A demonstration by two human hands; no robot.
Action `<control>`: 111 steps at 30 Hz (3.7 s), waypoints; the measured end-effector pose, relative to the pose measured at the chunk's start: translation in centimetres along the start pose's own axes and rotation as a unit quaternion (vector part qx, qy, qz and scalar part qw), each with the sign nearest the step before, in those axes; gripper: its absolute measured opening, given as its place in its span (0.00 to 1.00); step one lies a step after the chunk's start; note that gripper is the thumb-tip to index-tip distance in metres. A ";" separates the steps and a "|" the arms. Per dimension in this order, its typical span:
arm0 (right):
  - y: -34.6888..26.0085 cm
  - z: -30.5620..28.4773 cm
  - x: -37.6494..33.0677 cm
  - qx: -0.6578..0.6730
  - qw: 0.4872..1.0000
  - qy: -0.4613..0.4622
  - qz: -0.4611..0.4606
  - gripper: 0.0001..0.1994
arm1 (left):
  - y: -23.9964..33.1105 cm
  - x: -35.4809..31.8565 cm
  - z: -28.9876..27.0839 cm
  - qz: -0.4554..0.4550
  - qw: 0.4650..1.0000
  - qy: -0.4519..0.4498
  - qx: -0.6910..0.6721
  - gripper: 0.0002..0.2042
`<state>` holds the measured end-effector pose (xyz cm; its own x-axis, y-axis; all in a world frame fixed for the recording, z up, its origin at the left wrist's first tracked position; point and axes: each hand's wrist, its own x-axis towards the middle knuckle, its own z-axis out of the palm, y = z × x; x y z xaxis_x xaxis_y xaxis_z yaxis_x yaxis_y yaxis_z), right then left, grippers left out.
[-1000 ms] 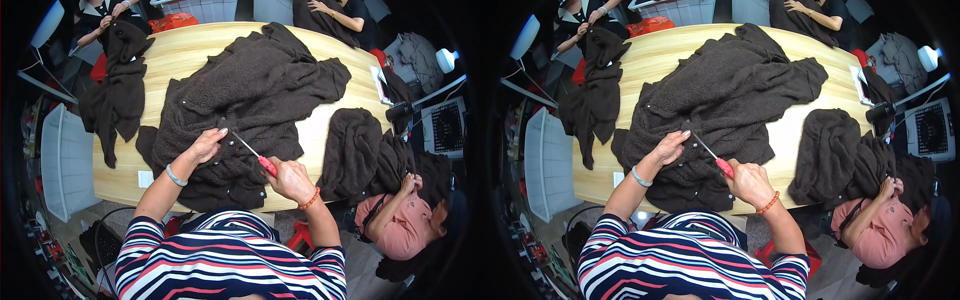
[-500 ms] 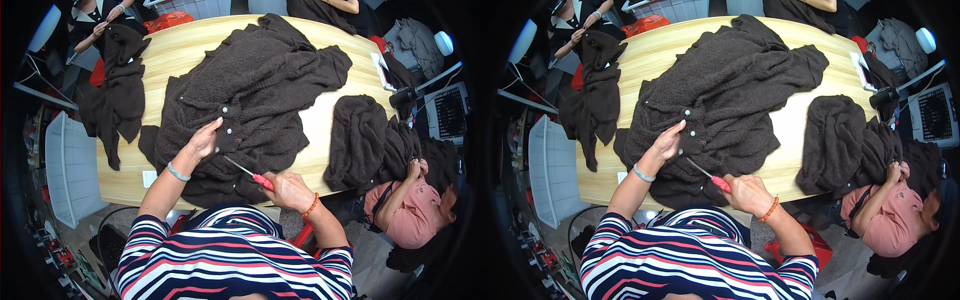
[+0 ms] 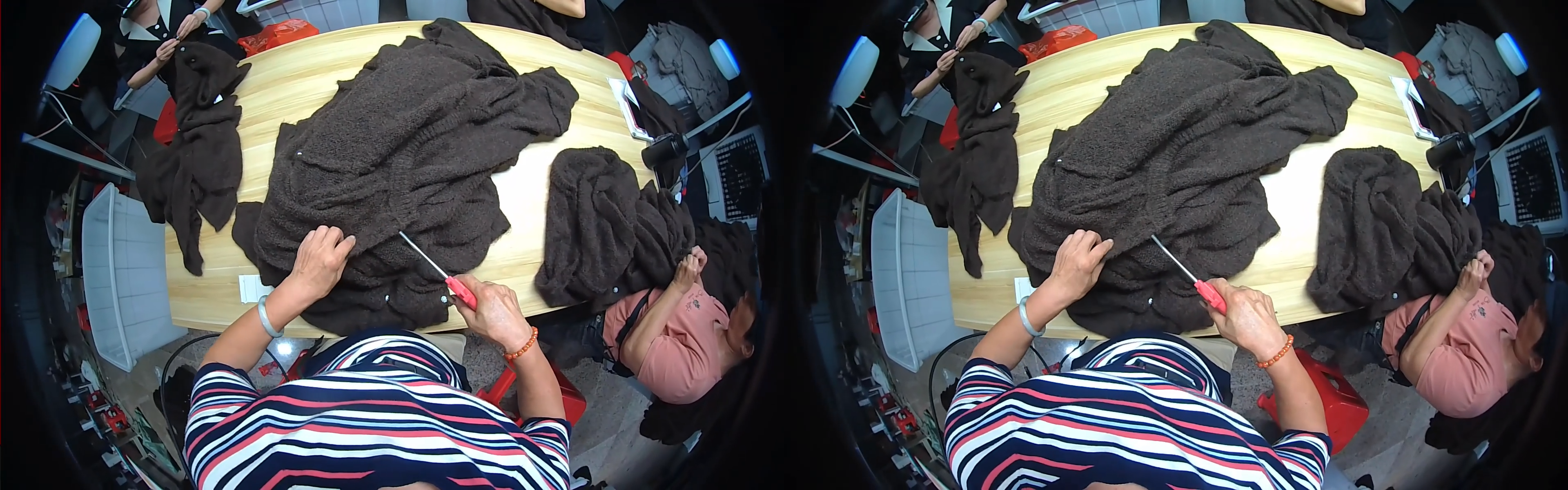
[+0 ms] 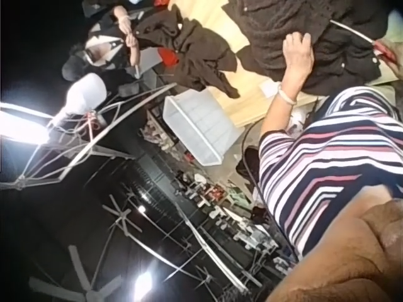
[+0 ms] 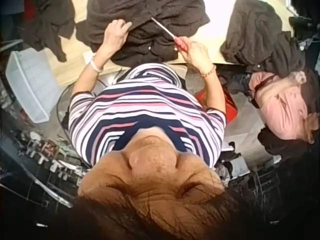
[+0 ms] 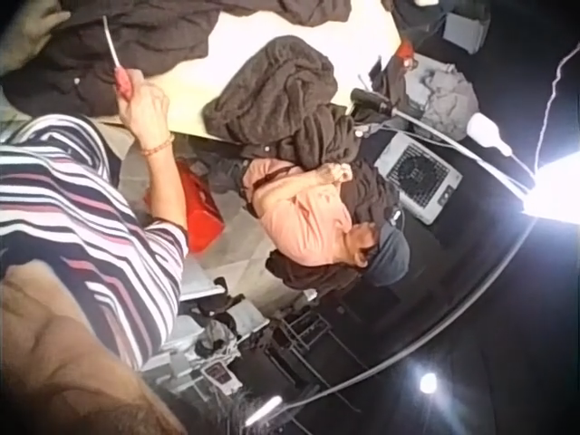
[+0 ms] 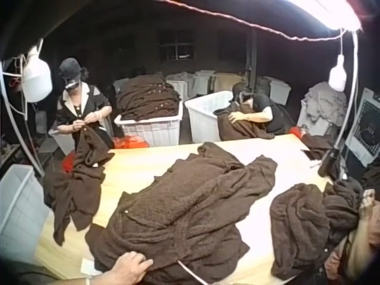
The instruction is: Trim loose threads from finished sweaters using scissors on a work table.
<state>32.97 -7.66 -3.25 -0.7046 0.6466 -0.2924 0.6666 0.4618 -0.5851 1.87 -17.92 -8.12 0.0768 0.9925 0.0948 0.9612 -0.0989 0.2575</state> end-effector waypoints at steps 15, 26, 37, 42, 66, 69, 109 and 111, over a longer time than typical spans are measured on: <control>-4.5 -1.2 1.2 -0.050 0.996 -0.024 -0.074 0.10 | -3.0 4.9 0.9 -0.351 0.360 -0.052 -0.863 0.20; -5.0 -0.2 1.6 -0.060 0.993 -0.037 -0.095 0.10 | -3.7 5.4 2.0 -0.338 0.323 -0.002 -0.884 0.20; -4.2 1.0 2.4 -0.046 0.995 -0.031 -0.085 0.13 | -3.3 5.3 1.8 -0.288 0.296 0.031 -0.910 0.18; -3.0 1.0 2.7 -0.013 0.997 0.024 -0.079 0.14 | -2.2 3.0 0.1 -0.293 0.684 -0.009 -0.668 0.24; -6.2 -0.4 1.7 -0.056 0.992 -0.048 -0.100 0.09 | -2.7 -0.5 -1.1 -0.399 0.485 0.027 -0.778 0.12; -6.1 0.6 1.9 -0.047 0.984 -0.056 -0.164 0.09 | -2.8 -0.2 -1.1 -0.393 0.462 0.031 -0.795 0.14; -1.4 -0.5 -0.3 -0.057 0.998 0.023 -0.027 0.10 | 0.4 6.8 4.2 -0.351 0.586 -0.036 -0.729 0.10; -1.3 -1.1 -0.1 -0.041 0.998 0.040 -0.024 0.09 | 0.0 6.4 4.8 -0.341 0.610 -0.048 -0.714 0.09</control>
<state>32.39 -7.64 -1.60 -0.7172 0.6667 -0.2027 0.6523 0.5399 -0.5320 3.59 -11.27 -12.13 -0.1312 0.8304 -0.5416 -0.4263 0.4460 0.7870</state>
